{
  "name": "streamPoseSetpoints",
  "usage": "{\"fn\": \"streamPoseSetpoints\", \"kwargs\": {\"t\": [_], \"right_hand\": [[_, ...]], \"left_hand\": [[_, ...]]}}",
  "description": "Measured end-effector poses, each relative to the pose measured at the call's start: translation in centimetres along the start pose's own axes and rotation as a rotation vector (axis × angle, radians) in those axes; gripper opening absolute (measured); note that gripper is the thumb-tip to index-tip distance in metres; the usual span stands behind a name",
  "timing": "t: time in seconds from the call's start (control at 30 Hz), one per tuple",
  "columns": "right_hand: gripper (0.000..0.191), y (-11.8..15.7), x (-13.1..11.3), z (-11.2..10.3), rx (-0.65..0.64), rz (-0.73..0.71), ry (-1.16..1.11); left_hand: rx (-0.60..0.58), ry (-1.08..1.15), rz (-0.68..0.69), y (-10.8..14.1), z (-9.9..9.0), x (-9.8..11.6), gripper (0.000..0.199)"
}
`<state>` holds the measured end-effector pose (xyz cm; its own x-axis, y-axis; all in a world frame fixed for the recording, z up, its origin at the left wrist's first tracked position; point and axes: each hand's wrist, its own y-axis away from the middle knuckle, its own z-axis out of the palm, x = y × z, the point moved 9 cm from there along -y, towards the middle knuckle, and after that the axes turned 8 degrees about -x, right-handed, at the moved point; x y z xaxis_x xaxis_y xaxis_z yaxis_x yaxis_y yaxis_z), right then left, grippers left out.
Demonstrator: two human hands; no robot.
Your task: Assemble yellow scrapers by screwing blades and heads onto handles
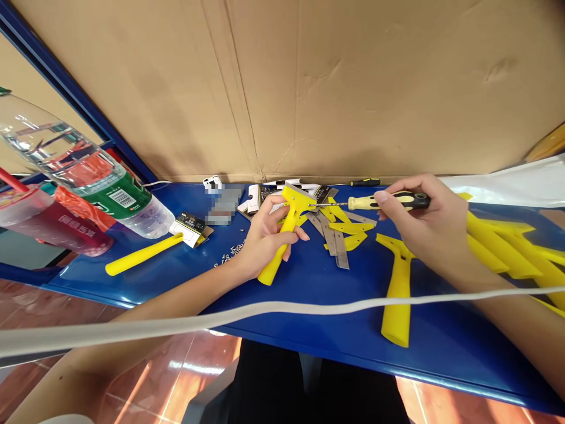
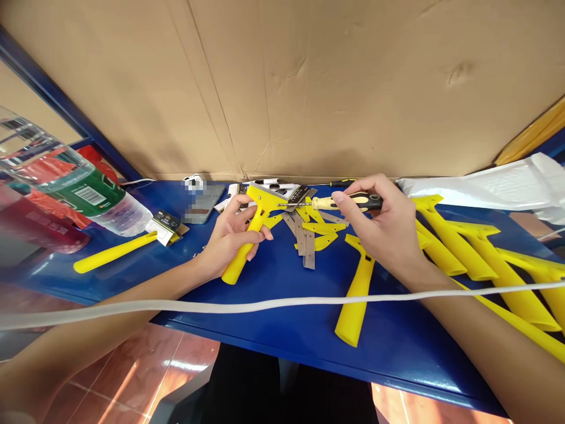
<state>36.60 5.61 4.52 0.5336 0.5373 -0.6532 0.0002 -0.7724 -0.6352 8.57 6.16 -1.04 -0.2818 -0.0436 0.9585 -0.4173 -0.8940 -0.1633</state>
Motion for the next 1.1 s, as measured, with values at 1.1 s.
{"fn": "streamPoseSetpoints", "kwargs": {"t": [1.1], "right_hand": [[0.024, 0.3, -0.4, 0.6, -0.056, -0.119, -0.071]], "left_hand": [[0.023, -0.033, 0.013, -0.2, -0.4, 0.1, 0.069]]}}
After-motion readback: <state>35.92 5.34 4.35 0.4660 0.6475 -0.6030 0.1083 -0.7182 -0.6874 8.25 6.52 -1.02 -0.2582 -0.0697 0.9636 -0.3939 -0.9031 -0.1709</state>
